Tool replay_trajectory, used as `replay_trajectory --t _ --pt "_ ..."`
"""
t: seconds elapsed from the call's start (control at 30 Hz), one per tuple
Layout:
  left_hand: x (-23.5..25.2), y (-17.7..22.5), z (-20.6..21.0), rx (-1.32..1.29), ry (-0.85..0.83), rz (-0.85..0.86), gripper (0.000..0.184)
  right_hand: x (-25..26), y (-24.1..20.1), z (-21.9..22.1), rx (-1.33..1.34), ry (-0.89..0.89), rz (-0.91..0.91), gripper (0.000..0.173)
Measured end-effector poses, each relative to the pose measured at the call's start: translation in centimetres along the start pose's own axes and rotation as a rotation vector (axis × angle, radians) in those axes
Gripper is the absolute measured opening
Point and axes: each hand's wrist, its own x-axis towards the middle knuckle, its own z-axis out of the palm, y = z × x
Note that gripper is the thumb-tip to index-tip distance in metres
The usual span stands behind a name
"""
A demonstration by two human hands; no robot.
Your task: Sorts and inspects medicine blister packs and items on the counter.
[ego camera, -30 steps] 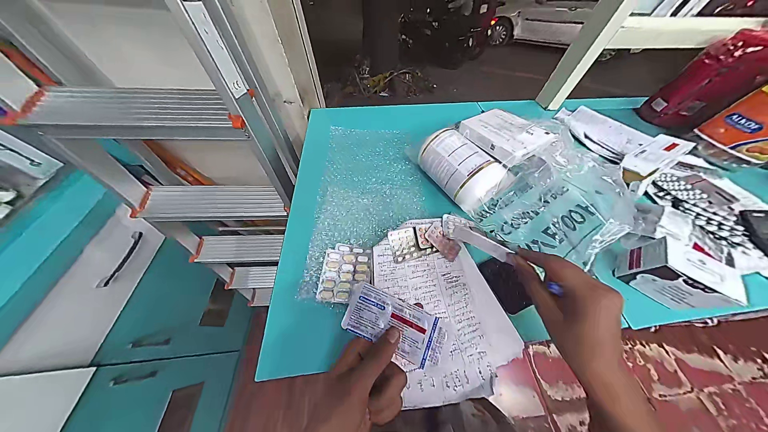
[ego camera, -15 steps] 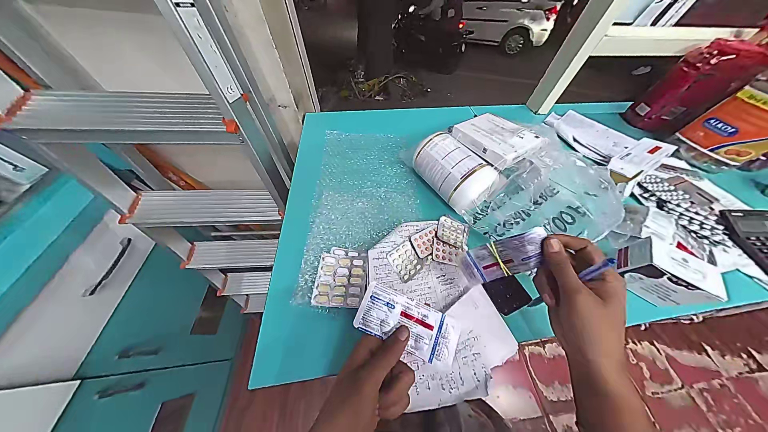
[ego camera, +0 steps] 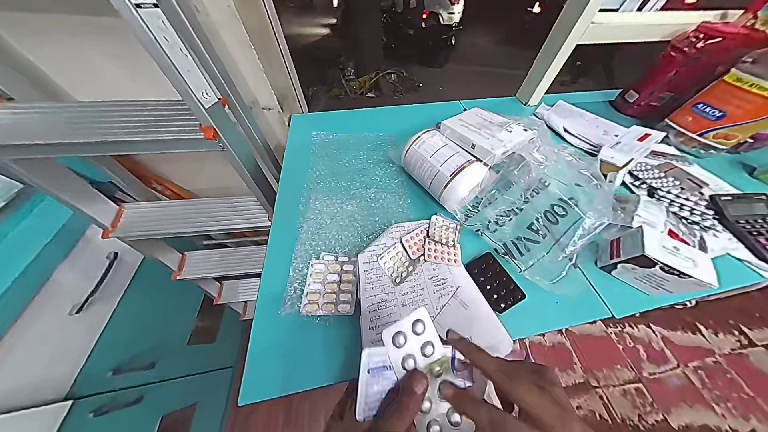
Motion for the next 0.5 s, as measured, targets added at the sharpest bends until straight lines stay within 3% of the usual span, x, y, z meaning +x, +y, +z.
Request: replay_trajectory --t 0.13,0.3,0.4,0.5 --pt "0.4 0.0 0.5 0.231 -0.226 0.035 0.022 -0.9 -0.5 0.2 -0.013 0.035 0.213 0.046" --pt "2.0 0.2 1.2 0.474 -0.478 0.127 0.036 -1.9 -0.6 -1.0 -0.029 -0.042 0.214 0.048" --pt "2.2 0.2 1.8 0.584 -0.493 0.139 0.038 -2.5 -0.7 -1.2 -0.065 -0.085 0.222 0.047" --pt "3.3 -0.3 1.5 0.673 -0.647 0.288 0.05 -3.3 -0.3 -2.0 -0.045 -0.052 0.225 0.042"
